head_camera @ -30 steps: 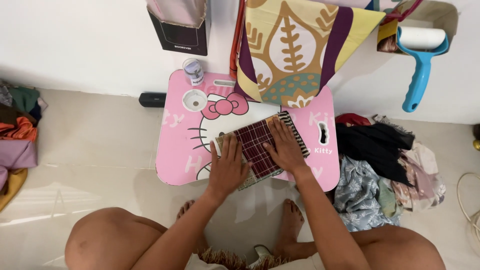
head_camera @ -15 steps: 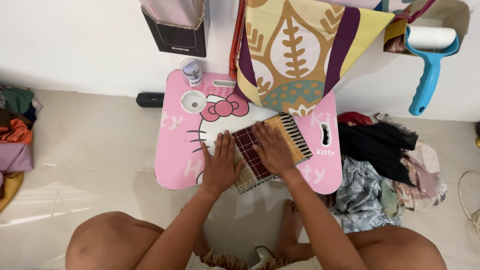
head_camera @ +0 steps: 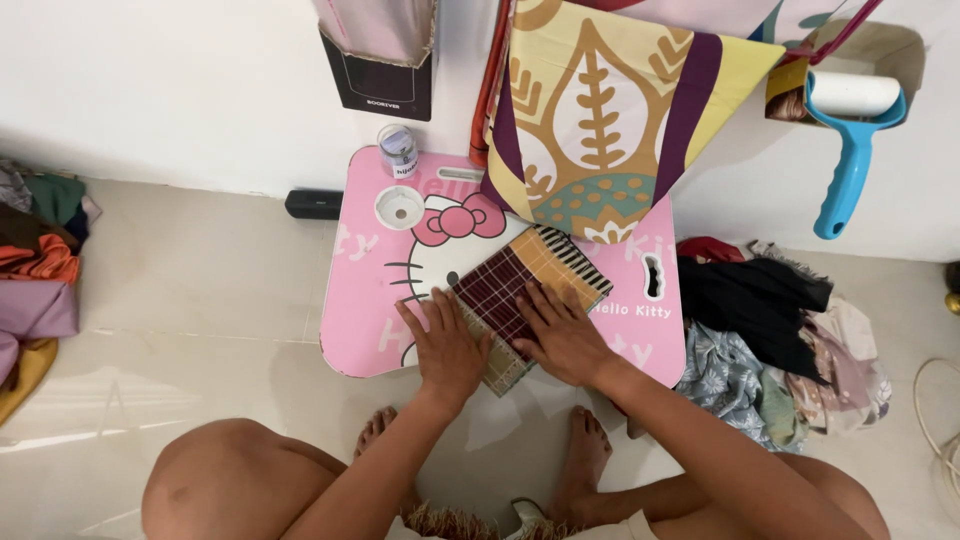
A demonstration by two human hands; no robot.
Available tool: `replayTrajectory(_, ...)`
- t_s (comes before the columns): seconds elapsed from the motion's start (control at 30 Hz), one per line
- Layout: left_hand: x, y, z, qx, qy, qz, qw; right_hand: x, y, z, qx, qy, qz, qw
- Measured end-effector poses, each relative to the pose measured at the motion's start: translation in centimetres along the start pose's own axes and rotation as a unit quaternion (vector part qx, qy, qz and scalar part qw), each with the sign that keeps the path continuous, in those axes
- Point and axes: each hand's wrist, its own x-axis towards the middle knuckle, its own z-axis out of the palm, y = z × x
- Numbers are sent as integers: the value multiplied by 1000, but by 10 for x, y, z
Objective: The person uses a lint roller to remove lint from a small checkered cloth and then folds it neatly on a small pink table.
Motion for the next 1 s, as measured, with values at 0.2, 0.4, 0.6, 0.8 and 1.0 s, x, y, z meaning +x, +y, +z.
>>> replayTrajectory(0.2, -10, 35, 53, -92, 101, 56, 989, 20, 8, -37, -64, -24, 40, 997)
replayTrajectory(0.4, -26, 45, 45, -186, 140, 116, 966, 21, -1, -63, -31, -10, 49, 998)
replayTrajectory(0.6, -29, 42, 43, -121, 128, 153, 972, -71, -15, -153, 152, -114, 1, 982)
replayTrajectory(0.8, -33, 51, 56, -70, 108, 185, 974, -130, 31, -199, 373, 178, 100, 905)
replayTrajectory(1.0, -23, 57, 75, -14, 44, 185, 982, -143, 84, -193, 215, 595, 130, 763)
